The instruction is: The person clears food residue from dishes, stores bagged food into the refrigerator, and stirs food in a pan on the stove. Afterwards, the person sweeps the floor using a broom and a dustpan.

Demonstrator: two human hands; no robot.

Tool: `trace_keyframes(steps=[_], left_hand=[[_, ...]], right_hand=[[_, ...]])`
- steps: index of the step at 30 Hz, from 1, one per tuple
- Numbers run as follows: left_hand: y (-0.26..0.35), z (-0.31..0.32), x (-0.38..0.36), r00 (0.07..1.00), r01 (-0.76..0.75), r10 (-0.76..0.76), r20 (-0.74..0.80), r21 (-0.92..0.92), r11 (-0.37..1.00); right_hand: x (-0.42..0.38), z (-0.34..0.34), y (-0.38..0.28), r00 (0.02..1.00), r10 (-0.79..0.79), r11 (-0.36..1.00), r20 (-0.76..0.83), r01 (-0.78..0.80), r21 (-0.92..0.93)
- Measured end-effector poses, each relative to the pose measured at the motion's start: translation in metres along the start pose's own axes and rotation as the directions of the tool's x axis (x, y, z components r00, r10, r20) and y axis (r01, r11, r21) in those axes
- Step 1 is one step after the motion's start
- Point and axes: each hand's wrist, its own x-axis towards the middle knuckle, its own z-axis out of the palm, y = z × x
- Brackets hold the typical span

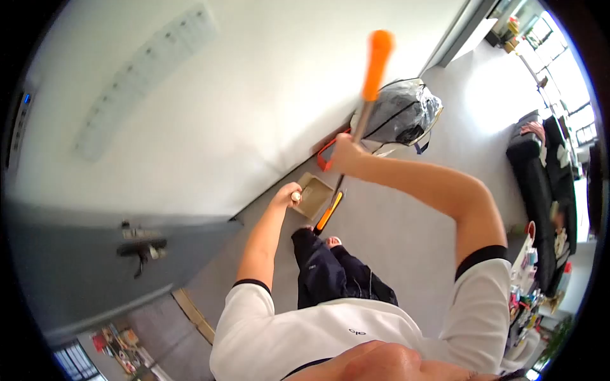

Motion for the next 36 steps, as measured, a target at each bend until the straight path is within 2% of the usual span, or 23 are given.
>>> trace_keyframes(steps=[1,3,4,6,7,10,13,14,16,18,19,21,23,24,25,26,27,29,30,31,33,35,36], left_hand=[[0.010,-0.013,0.040,0.934,0.272,-0.258,-0.249,0.025,0.962],[0.054,0.014,0.036,0.949,0.271,-0.246,-0.199,0.110,0.956],[0.066,0.020,0.047,0.901,0.353,-0.303,-0.311,0.119,0.928],[0.093,0.028,0.060,0.888,0.407,-0.378,-0.262,0.064,0.911],[0.102,0.025,0.068,0.886,0.422,-0.403,-0.230,0.036,0.906],[0.097,-0.027,0.131,0.930,0.368,-0.365,-0.049,0.106,0.924],[0.113,-0.033,0.160,0.857,0.515,-0.510,-0.074,0.100,0.851],[0.120,-0.034,0.162,0.844,0.534,-0.536,-0.019,0.122,0.837],[0.124,-0.038,0.166,0.915,0.403,-0.402,-0.033,0.126,0.907],[0.122,-0.031,0.165,0.950,0.310,-0.305,-0.060,0.096,0.946],[0.120,-0.023,0.163,0.955,0.288,-0.282,-0.088,0.064,0.955],[0.120,-0.006,0.156,0.963,0.238,-0.234,-0.133,0.012,0.971],[0.120,-0.024,0.153,0.930,0.246,-0.255,-0.265,-0.069,0.967],[0.119,-0.045,0.155,0.881,0.263,-0.295,-0.370,-0.135,0.955],[0.106,-0.060,0.153,0.856,0.192,-0.276,-0.436,-0.227,0.955],[0.099,-0.080,0.153,0.788,0.286,-0.344,-0.511,-0.190,0.939],[0.085,-0.082,0.148,0.735,0.233,-0.330,-0.591,-0.237,0.943],[0.058,-0.037,0.121,0.615,0.273,-0.327,-0.718,-0.195,0.942],[0.036,-0.037,0.120,0.635,0.356,-0.400,-0.661,-0.209,0.911],[0.016,-0.009,0.110,0.593,0.481,-0.500,-0.632,-0.221,0.849],[-0.034,0.031,0.113,0.614,0.705,-0.666,-0.424,-0.086,0.704],[-0.100,0.123,0.118,0.635,0.736,-0.633,-0.443,0.098,0.670],[-0.131,0.173,0.120,0.657,0.746,-0.645,-0.391,0.214,0.630]], right_hand=[[0.029,-0.002,0.005,0.993,0.005,1.000,0.116,-0.008,0.020],[0.072,-0.004,0.018,0.997,0.010,1.000,0.072,-0.010,-0.006],[0.094,-0.005,0.022,0.990,0.019,0.998,0.140,-0.011,-0.058],[0.122,-0.019,0.039,0.969,0.012,0.993,0.246,0.017,-0.115],[0.131,-0.027,0.048,0.942,-0.048,0.975,0.333,0.116,-0.189],[0.167,-0.016,0.066,0.967,0.061,0.962,0.248,0.009,-0.273],[0.177,-0.027,0.085,0.976,0.024,0.962,0.218,0.037,-0.271],[0.185,-0.023,0.085,0.978,0.026,0.960,0.205,0.033,-0.279],[0.200,-0.006,0.076,0.984,0.117,0.939,0.136,-0.065,-0.336],[0.208,0.020,0.055,0.963,0.247,0.926,-0.110,-0.269,-0.266],[0.198,0.027,0.047,0.908,0.314,0.934,-0.278,-0.348,-0.083],[0.164,0.034,0.030,0.695,0.454,0.888,-0.557,-0.301,0.349],[0.112,0.045,-0.005,0.570,0.640,0.727,-0.515,-0.233,0.646],[0.096,0.065,-0.034,0.569,0.711,0.647,-0.414,-0.299,0.701],[0.073,0.088,-0.066,0.556,0.772,0.559,-0.308,-0.363,0.746],[0.033,0.105,-0.097,0.525,0.837,0.429,-0.156,-0.451,0.783],[-0.008,0.121,-0.129,0.479,0.878,0.294,0.000,-0.538,0.790],[-0.079,0.168,-0.217,0.351,0.830,-0.129,0.433,-0.635,0.762],[-0.119,0.175,-0.257,0.205,0.767,-0.344,0.608,-0.668,0.659],[-0.160,0.181,-0.297,0.047,0.660,-0.539,0.750,-0.666,0.516],[-0.243,0.162,-0.354,-0.180,0.502,-0.723,0.846,-0.624,0.297],[-0.299,0.177,-0.429,-0.496,0.410,-0.849,0.765,-0.513,0.122],[-0.324,0.180,-0.455,-0.601,0.352,-0.899,0.718,-0.432,0.079]])
